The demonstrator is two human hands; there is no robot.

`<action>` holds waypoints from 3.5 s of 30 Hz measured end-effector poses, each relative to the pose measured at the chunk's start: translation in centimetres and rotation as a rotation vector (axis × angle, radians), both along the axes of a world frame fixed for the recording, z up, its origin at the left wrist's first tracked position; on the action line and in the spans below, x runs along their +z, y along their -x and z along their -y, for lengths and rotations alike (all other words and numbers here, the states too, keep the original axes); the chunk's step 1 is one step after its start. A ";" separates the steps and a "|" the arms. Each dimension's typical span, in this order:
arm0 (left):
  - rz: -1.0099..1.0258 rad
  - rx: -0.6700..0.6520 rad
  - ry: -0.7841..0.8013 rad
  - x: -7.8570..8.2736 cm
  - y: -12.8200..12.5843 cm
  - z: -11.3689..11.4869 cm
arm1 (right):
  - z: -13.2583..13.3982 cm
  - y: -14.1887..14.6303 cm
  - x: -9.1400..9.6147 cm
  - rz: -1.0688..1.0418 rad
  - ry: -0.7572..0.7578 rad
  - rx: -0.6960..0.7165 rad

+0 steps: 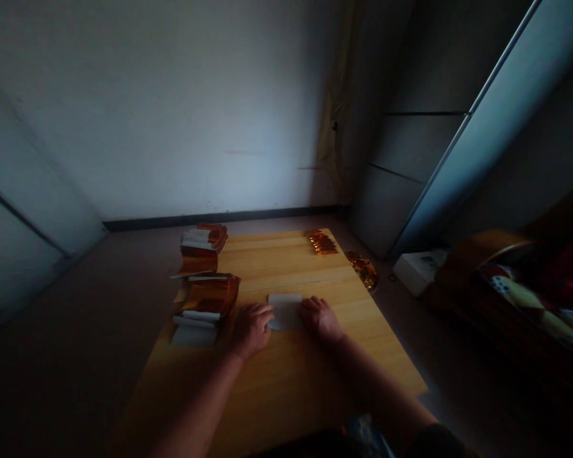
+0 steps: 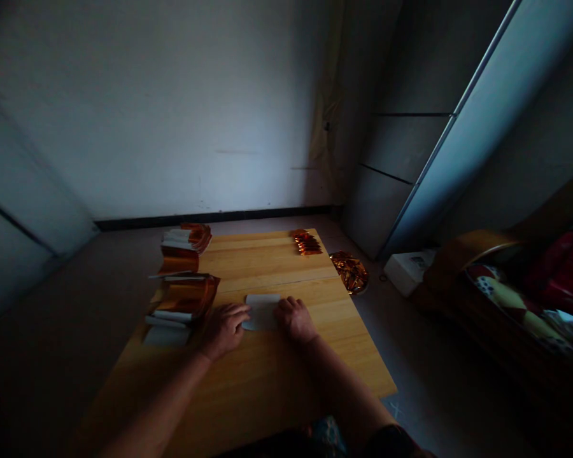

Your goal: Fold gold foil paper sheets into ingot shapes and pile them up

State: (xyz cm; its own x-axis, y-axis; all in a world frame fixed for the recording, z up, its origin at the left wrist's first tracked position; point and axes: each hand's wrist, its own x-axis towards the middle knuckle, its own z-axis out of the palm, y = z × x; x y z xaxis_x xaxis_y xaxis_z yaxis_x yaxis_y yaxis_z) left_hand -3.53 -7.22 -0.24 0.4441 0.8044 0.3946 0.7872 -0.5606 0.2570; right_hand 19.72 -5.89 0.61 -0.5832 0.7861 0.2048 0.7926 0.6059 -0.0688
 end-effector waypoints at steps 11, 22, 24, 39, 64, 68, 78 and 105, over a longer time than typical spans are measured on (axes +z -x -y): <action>-0.100 0.160 -0.012 1.1 -2.3 -0.2 | -1.5 2.5 2.1 -0.180 0.125 -0.288; -0.010 0.108 -0.026 0.4 -2.4 -0.1 | -3.5 3.8 3.1 -0.061 0.286 -0.326; -0.020 0.094 -0.021 0.5 -2.4 0.0 | -3.9 3.9 2.9 -0.077 0.274 -0.319; -0.049 0.137 -0.050 0.9 -2.4 0.9 | -1.1 3.4 1.7 -0.068 0.013 -0.049; -0.089 0.034 -0.068 0.6 -1.9 1.4 | 0.0 2.6 0.7 -0.051 -0.011 0.026; -0.083 0.033 -0.049 0.9 -2.0 1.5 | 1.0 1.2 0.7 -0.085 -0.020 0.076; -0.060 0.041 -0.034 0.9 -2.1 1.4 | 1.2 -1.5 -0.3 -0.195 -0.029 0.004; -0.098 0.076 0.051 1.3 -1.4 0.2 | 1.3 0.1 0.0 -0.242 0.027 -0.010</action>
